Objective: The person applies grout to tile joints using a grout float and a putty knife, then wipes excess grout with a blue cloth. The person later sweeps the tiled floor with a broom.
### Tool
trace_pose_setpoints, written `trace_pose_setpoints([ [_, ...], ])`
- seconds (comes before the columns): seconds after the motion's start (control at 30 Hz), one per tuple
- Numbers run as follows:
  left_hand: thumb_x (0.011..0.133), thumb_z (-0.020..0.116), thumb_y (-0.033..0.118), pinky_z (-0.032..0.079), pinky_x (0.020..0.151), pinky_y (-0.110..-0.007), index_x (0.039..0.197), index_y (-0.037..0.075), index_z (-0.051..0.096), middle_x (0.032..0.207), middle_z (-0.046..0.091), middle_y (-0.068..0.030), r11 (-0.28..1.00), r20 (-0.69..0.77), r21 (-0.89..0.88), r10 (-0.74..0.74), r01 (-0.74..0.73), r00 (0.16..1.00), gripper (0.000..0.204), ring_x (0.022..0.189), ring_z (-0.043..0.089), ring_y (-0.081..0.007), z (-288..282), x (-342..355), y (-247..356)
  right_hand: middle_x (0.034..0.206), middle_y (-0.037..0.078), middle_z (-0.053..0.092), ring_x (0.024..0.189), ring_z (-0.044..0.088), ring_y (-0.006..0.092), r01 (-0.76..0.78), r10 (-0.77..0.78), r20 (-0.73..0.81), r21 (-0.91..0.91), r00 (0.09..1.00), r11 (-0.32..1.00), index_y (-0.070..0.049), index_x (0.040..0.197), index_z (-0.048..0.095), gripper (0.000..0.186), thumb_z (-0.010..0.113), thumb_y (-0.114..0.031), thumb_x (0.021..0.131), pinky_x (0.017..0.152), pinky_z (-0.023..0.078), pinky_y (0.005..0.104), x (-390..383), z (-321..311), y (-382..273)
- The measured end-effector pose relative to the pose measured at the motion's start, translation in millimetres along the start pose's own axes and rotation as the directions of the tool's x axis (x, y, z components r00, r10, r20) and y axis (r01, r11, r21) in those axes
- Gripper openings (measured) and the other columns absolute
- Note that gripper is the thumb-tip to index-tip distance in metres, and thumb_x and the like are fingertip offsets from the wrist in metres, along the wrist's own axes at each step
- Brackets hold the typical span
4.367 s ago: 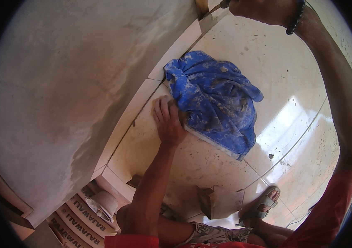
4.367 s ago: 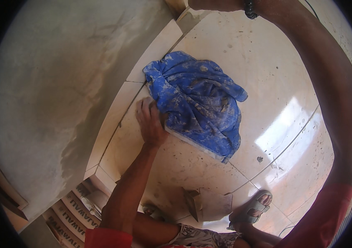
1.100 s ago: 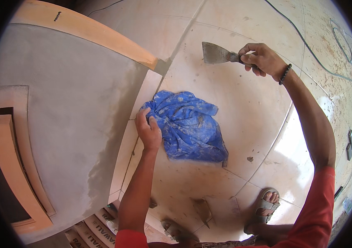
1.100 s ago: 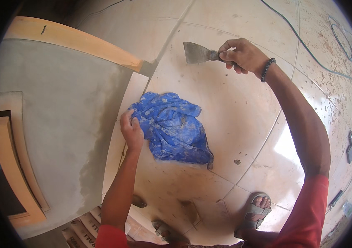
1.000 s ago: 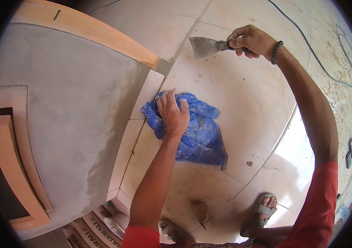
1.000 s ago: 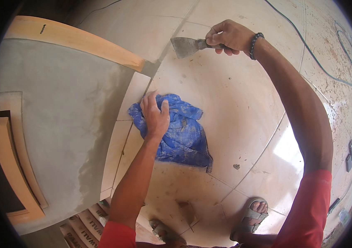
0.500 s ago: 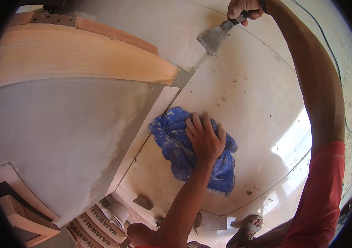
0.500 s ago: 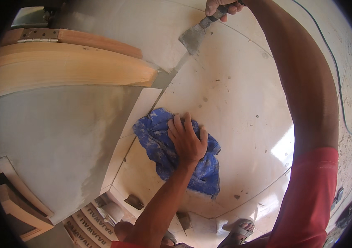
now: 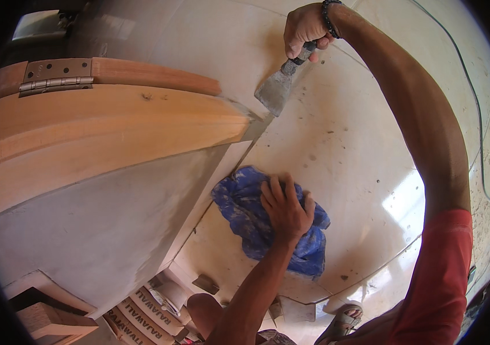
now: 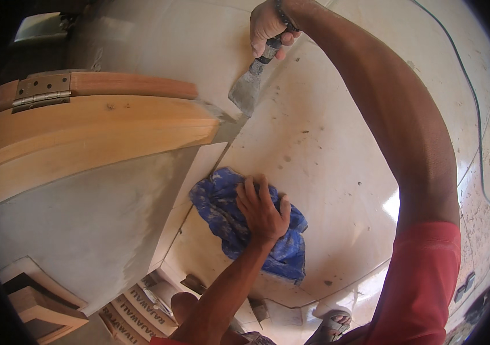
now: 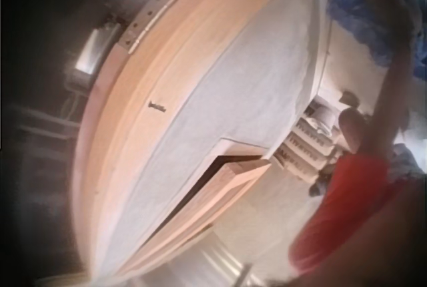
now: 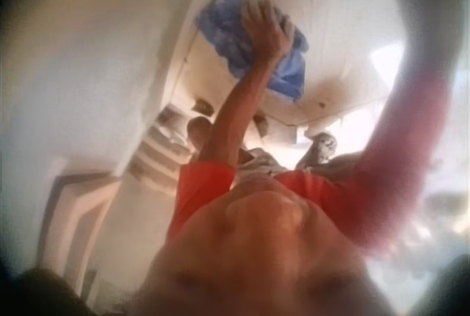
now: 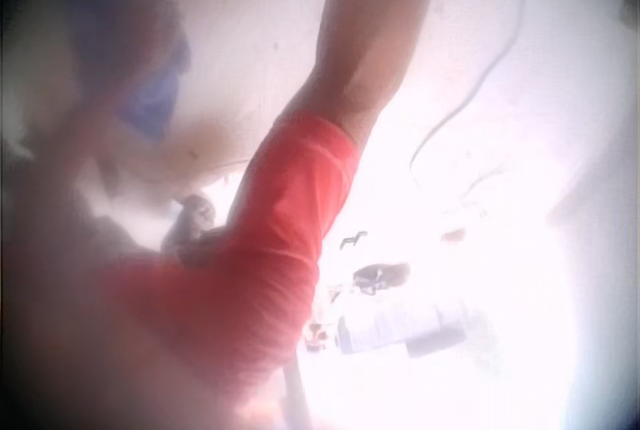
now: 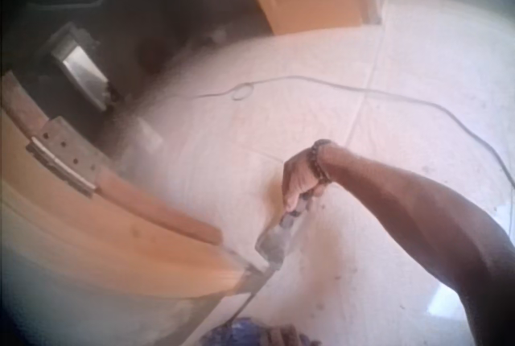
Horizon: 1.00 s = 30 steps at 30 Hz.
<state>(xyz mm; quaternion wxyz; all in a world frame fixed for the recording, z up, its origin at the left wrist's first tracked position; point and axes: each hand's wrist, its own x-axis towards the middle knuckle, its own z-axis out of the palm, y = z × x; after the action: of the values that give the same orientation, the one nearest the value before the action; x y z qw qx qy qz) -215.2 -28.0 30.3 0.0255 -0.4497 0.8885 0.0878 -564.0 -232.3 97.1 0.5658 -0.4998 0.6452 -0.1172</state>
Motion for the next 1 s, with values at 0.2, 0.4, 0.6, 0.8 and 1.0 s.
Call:
trace_pose_setpoints([
  [0.2, 0.084, 0.058, 0.039, 0.026, 0.099, -0.061, 0.133, -0.002, 0.038, 0.135, 0.031, -0.0284, 1.000, -0.006, 0.006, -0.004, 0.004, 1.000, 0.067, 0.123, 0.030, -0.0516, 1, -2, -2, 0.072, 0.008, 0.066, 0.045, 0.046, 0.0083, -0.010, 0.013, 0.019, -0.160, 1.000, 0.987, -0.006, 0.094, 0.069, 0.022, 0.068, -0.020, 0.077, 0.042, 0.035, 0.0246, -24, 9, -40],
  [0.4, 0.083, 0.058, 0.039, 0.026, 0.099, -0.061, 0.132, -0.002, 0.039, 0.135, 0.031, -0.0284, 1.000, 0.006, -0.013, -0.009, 0.009, 1.000, 0.067, 0.123, 0.029, -0.0517, 0, -1, 0, 0.073, 0.007, 0.067, 0.050, 0.049, 0.0094, -0.014, 0.021, 0.032, -0.184, 0.999, 0.983, -0.007, 0.093, 0.070, 0.022, 0.070, -0.021, 0.076, 0.046, 0.038, 0.0255, -21, 2, -37],
  [0.6, 0.083, 0.059, 0.038, 0.026, 0.099, -0.061, 0.134, -0.002, 0.037, 0.135, 0.031, -0.0286, 1.000, 0.004, -0.001, -0.003, 0.003, 1.000, 0.068, 0.123, 0.028, -0.0517, -1, -2, -1, 0.075, 0.005, 0.067, 0.055, 0.052, 0.0106, -0.011, 0.024, 0.062, -0.195, 0.998, 0.981, -0.007, 0.092, 0.071, 0.023, 0.071, -0.022, 0.075, 0.050, 0.041, 0.0264, -12, -4, -38],
  [0.8, 0.083, 0.058, 0.038, 0.025, 0.099, -0.062, 0.135, -0.002, 0.035, 0.136, 0.030, -0.0287, 1.000, 0.015, 0.000, -0.001, 0.001, 1.000, 0.069, 0.123, 0.028, -0.0519, -1, -2, -1, 0.076, 0.004, 0.068, 0.059, 0.055, 0.0117, -0.004, 0.020, 0.073, -0.205, 0.997, 0.979, -0.007, 0.091, 0.072, 0.023, 0.072, -0.024, 0.074, 0.054, 0.043, 0.0273, -5, -9, -36],
  [1.0, 0.085, 0.056, 0.039, 0.025, 0.099, -0.062, 0.135, -0.002, 0.034, 0.135, 0.030, -0.0291, 1.000, 0.029, 0.015, -0.001, 0.000, 1.000, 0.069, 0.123, 0.028, -0.0525, -2, -1, -1, 0.078, 0.003, 0.068, 0.064, 0.058, 0.0128, -0.002, 0.021, 0.090, -0.210, 0.996, 0.978, -0.008, 0.090, 0.072, 0.024, 0.074, -0.025, 0.074, 0.058, 0.046, 0.0282, 4, -8, -32],
])
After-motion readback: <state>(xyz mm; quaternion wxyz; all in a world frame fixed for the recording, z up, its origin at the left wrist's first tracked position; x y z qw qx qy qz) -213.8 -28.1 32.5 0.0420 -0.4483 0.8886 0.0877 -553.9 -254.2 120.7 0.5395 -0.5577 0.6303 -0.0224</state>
